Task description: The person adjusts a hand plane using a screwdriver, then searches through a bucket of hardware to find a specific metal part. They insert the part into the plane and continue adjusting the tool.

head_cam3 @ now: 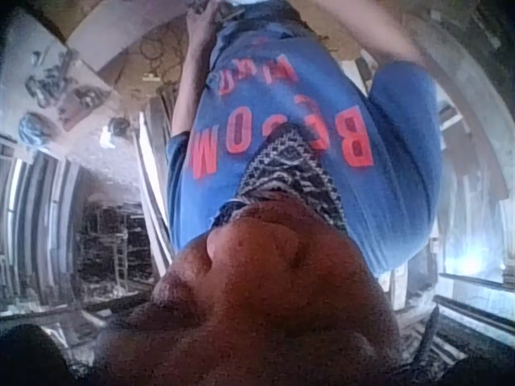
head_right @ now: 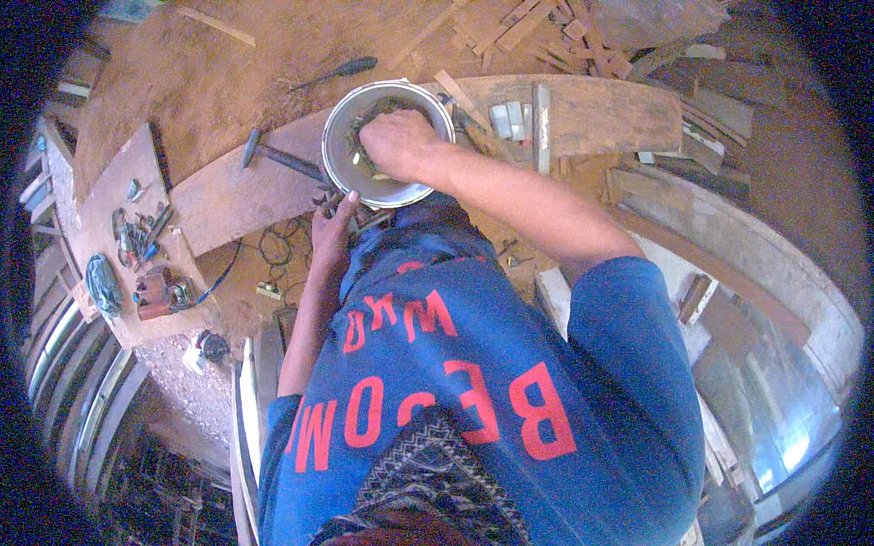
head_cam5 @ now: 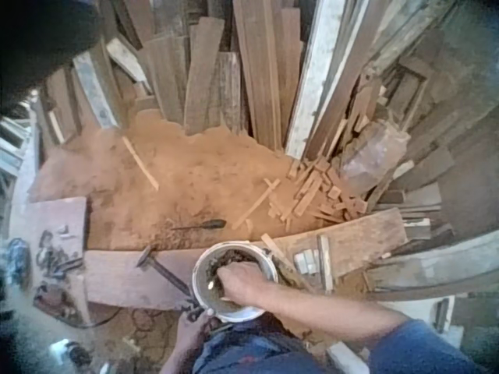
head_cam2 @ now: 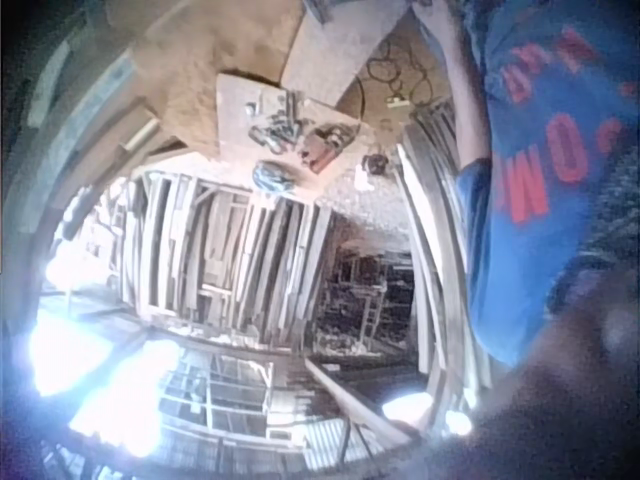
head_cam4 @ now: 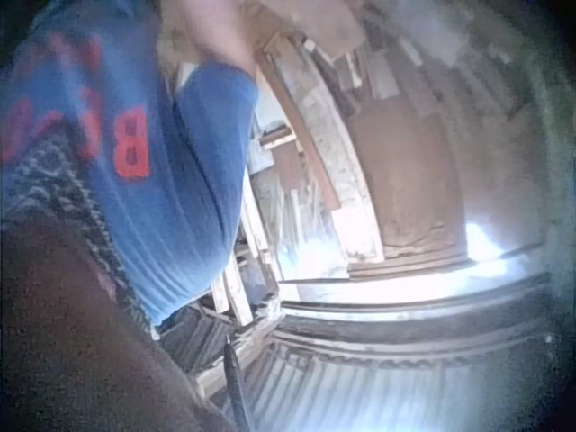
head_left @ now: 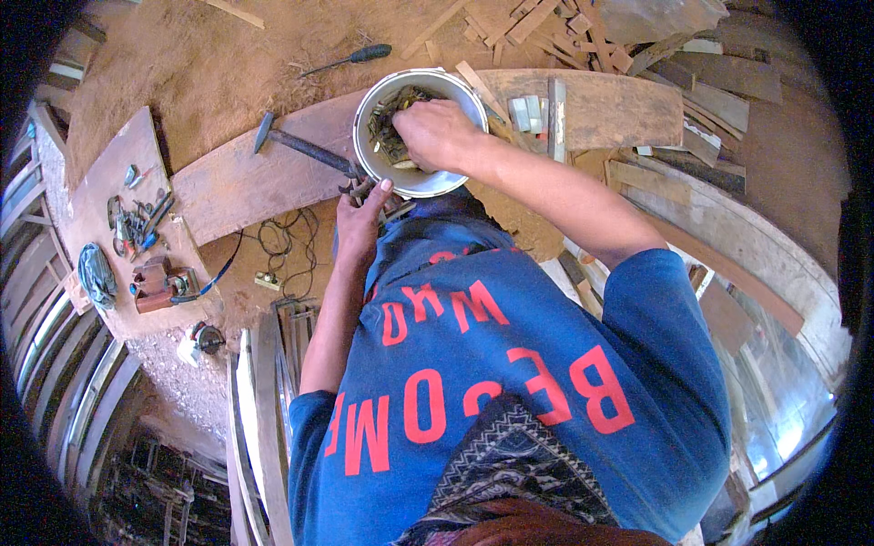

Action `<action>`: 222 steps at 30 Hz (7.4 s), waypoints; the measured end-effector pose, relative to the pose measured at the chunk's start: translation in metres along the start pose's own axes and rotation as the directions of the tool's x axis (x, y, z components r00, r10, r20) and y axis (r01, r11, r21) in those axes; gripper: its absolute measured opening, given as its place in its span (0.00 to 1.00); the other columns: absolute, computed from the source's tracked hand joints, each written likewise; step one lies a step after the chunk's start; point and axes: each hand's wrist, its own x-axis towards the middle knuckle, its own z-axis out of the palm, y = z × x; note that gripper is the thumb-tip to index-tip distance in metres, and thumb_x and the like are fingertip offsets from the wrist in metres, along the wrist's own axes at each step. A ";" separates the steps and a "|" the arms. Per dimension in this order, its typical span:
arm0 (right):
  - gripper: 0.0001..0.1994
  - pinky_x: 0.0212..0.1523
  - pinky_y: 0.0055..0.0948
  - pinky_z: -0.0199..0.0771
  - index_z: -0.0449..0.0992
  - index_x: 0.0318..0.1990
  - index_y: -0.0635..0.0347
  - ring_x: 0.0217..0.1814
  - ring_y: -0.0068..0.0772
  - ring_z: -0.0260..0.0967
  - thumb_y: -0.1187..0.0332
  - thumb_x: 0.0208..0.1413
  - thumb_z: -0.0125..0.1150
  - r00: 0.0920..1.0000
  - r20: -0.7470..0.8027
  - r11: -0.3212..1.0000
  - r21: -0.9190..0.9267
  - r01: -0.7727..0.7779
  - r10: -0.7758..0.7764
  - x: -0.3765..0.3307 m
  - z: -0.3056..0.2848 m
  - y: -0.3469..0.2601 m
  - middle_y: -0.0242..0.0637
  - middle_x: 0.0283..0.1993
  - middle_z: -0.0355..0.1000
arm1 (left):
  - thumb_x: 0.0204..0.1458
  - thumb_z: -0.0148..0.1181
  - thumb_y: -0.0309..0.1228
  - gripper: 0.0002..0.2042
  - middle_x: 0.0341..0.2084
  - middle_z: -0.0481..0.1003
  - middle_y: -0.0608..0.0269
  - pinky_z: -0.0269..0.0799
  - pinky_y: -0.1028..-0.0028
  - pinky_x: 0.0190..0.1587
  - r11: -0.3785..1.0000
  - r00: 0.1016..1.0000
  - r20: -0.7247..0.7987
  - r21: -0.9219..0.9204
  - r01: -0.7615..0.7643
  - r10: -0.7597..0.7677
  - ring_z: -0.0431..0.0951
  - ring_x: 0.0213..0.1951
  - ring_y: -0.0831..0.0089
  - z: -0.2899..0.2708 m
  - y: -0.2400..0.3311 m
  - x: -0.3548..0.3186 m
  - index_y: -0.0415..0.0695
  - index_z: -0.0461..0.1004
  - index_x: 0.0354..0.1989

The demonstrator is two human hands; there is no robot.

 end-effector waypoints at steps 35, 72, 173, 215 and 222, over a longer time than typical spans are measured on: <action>0.07 0.43 0.50 0.79 0.75 0.34 0.68 0.40 0.60 0.78 0.72 0.55 0.55 0.963 -0.148 0.969 0.140 -0.205 0.225 -0.054 -0.025 -0.003 0.59 0.33 0.78 | 0.54 0.71 0.38 0.13 0.26 0.76 0.73 0.65 0.77 0.35 0.997 0.997 0.020 0.000 -0.073 0.073 0.71 0.29 0.81 0.000 -0.001 0.002 0.44 0.77 0.38; 0.09 0.40 0.51 0.81 0.76 0.39 0.71 0.38 0.58 0.81 0.73 0.57 0.52 0.910 -0.099 0.900 0.225 -0.374 0.403 -0.054 -0.002 -0.024 0.59 0.32 0.78 | 0.51 0.74 0.40 0.20 0.33 0.79 0.65 0.72 0.73 0.40 0.993 0.996 0.092 0.115 0.001 -0.011 0.76 0.33 0.76 -0.009 0.012 0.009 0.38 0.76 0.44; 0.07 0.46 0.45 0.79 0.78 0.35 0.62 0.44 0.49 0.78 0.71 0.53 0.56 0.928 -0.134 0.926 0.206 -0.317 0.347 -0.060 0.009 -0.024 0.46 0.37 0.78 | 0.57 0.68 0.38 0.19 0.37 0.78 0.66 0.72 0.73 0.42 0.960 0.948 0.304 0.281 0.008 -0.097 0.75 0.37 0.78 -0.030 0.012 0.031 0.37 0.75 0.49; 0.09 0.44 0.51 0.79 0.81 0.34 0.67 0.44 0.57 0.79 0.72 0.51 0.57 0.930 -0.064 0.925 0.151 -0.350 0.362 -0.011 0.010 0.009 0.56 0.38 0.79 | 0.56 0.69 0.39 0.16 0.32 0.75 0.70 0.69 0.76 0.35 0.973 0.975 0.219 0.230 -0.021 -0.030 0.71 0.31 0.81 -0.017 0.014 0.025 0.42 0.75 0.44; 0.07 0.46 0.49 0.78 0.82 0.32 0.69 0.45 0.56 0.79 0.77 0.46 0.60 0.929 0.026 0.909 0.202 -0.366 0.368 0.006 0.002 0.016 0.57 0.39 0.79 | 0.55 0.70 0.40 0.18 0.31 0.75 0.69 0.70 0.76 0.34 0.983 0.968 0.250 0.179 -0.026 -0.020 0.71 0.30 0.80 -0.021 0.005 0.031 0.41 0.74 0.45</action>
